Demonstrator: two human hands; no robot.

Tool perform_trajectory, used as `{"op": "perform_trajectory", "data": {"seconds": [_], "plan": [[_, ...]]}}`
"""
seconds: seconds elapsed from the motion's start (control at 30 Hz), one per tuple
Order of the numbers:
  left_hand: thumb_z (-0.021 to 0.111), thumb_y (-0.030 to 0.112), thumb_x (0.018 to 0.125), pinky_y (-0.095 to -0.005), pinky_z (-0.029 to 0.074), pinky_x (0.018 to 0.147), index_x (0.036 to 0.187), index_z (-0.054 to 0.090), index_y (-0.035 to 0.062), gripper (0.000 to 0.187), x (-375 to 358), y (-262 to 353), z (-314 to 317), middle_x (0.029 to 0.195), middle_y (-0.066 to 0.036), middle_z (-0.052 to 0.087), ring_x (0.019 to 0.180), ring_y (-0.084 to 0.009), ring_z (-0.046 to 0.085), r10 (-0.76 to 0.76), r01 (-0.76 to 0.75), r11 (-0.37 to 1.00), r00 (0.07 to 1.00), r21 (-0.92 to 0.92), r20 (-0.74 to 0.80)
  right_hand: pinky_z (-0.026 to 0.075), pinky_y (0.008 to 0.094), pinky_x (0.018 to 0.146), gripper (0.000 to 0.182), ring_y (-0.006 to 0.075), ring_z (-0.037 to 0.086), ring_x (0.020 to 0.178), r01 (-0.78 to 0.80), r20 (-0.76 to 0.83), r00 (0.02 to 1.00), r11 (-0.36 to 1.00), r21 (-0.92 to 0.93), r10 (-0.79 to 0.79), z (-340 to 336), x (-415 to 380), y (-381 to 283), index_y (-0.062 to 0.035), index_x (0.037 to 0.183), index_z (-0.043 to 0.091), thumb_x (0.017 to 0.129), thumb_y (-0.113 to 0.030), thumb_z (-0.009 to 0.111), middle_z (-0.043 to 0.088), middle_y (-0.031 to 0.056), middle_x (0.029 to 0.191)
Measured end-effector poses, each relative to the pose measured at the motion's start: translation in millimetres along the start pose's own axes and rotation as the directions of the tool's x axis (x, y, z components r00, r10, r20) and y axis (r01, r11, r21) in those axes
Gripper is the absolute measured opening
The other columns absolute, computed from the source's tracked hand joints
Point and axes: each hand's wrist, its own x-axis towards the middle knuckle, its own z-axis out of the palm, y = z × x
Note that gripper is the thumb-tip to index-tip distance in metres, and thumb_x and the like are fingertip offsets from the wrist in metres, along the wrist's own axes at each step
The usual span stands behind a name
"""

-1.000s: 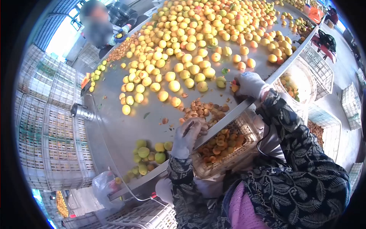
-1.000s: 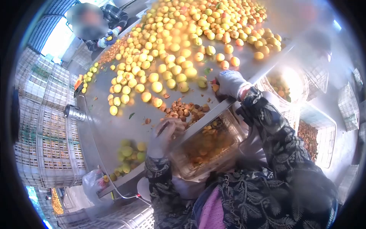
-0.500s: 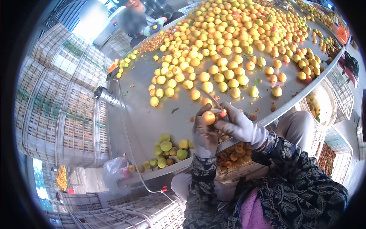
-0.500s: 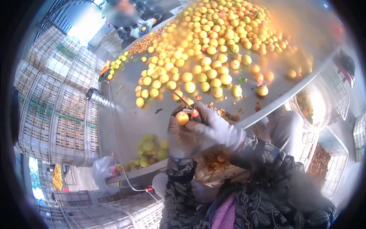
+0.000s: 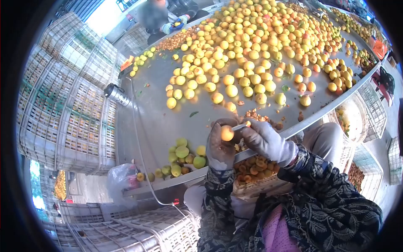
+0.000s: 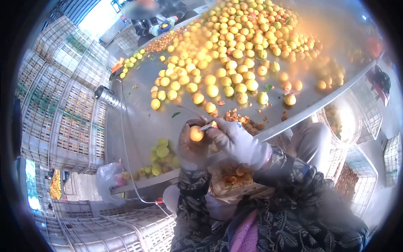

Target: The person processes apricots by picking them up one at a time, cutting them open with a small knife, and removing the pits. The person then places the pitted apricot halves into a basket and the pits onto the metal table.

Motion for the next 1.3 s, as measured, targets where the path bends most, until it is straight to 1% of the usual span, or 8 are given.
{"op": "perform_trajectory", "data": {"seconds": [0.13,0.17,0.23,0.4,0.73,0.8,0.9,1.3], "plan": [[0.032,0.026,0.103,-0.0297,0.051,0.076,0.101,0.058,-0.0004,0.037,-4.1,0.6,1.2,0.097,-0.011,0.061,0.086,-0.0183,0.062,-0.046,0.044,0.993,0.999,-0.105,-0.014,0.038,0.0237,0.057,0.048,0.0073,0.044,0.06,0.169,-0.053,0.983,0.976,-0.14,-0.178,5.4,2.2,4.2,-0.002,0.108,0.056,0.099,-0.047,0.042,0.048,-0.0034,0.067],[0.036,0.02,0.101,-0.0298,0.051,0.075,0.099,0.057,-0.0006,0.03,-1.7,-8.1,-6.9,0.096,-0.011,0.061,0.085,-0.0182,0.061,0.155,-0.154,0.953,0.988,0.263,0.018,0.038,0.0237,0.057,0.048,0.0073,0.044,0.06,0.17,-0.056,0.982,0.975,-0.144,-0.18,5.8,1.0,-0.8,-0.002,0.108,0.056,0.099,-0.047,0.042,0.048,-0.0034,0.067],[0.039,0.014,0.099,-0.0299,0.051,0.074,0.097,0.057,-0.0007,0.024,0.5,-12.7,-10.4,0.095,-0.011,0.061,0.084,-0.0181,0.061,0.329,-0.334,0.744,0.937,0.579,0.117,0.048,0.0348,0.08,0.034,0.0205,0.063,0.089,0.015,-0.043,0.999,0.99,-0.138,-0.021,7.1,-2.8,-13.5,0.0027,0.112,0.055,0.1,-0.028,0.046,0.066,0.0158,0.091],[0.054,0.005,0.089,-0.0298,0.05,0.07,0.096,0.055,0.0007,0.008,-7.6,-4.3,16.6,0.091,-0.007,0.06,0.082,-0.0172,0.058,0.472,-0.436,0.617,0.871,0.655,0.135,0.049,0.0352,0.079,0.033,0.0211,0.064,0.09,-0.049,-0.117,0.992,0.998,-0.036,0.044,21.9,1.4,9.0,0.0023,0.115,0.055,0.099,-0.026,0.047,0.066,0.0153,0.093],[0.045,0.026,0.1,-0.0331,0.05,0.07,0.1,0.056,0.0005,0.028,7.5,-27.6,-7.9,0.093,-0.01,0.06,0.083,-0.0201,0.061,0.393,-0.116,0.586,0.906,0.802,-0.156,0.046,0.04,0.056,0.025,0.0376,0.064,0.07,-0.008,-0.179,0.945,0.528,-0.849,-0.272,5.1,18.9,32.3,0.0007,0.102,0.05,0.097,-0.024,0.051,0.061,0.0196,0.072],[0.047,0.039,0.099,-0.0364,0.052,0.071,0.109,0.053,0.0025,0.038,6.2,-16.2,-4.0,0.101,-0.01,0.06,0.086,-0.0226,0.061,0.07,-0.084,0.995,0.976,-0.058,-0.204,0.045,0.0401,0.056,0.025,0.0381,0.063,0.07,-0.01,-0.227,0.954,0.738,-0.674,-0.195,6.3,12.8,27.6,0.0008,0.102,0.05,0.097,-0.023,0.051,0.06,0.0196,0.072],[0.049,0.049,0.094,-0.0386,0.055,0.073,0.117,0.049,0.0035,0.051,5.5,-16.8,-7.0,0.105,-0.01,0.059,0.09,-0.0233,0.06,0.012,0.004,0.923,0.999,-0.384,0.039,0.047,0.0395,0.058,0.027,0.0381,0.064,0.071,-0.055,-0.224,0.973,0.88,-0.472,-0.06,12.8,-2.1,25.6,0.0009,0.107,0.05,0.097,-0.024,0.051,0.061,0.0198,0.073],[0.054,0.041,0.094,-0.0384,0.05,0.088,0.118,0.051,0.0049,0.044,-2.1,-28.2,2.1,0.106,-0.008,0.054,0.101,-0.0212,0.052,-0.111,0.178,0.742,0.983,-0.647,0.144,0.049,0.0461,0.062,0.056,0.0406,0.063,0.073,0.054,-0.181,0.965,0.818,-0.573,-0.19,18.1,-3.5,59.8,-0.0106,0.142,0.035,0.09,-0.017,0.054,0.064,0.0233,0.079]]}}
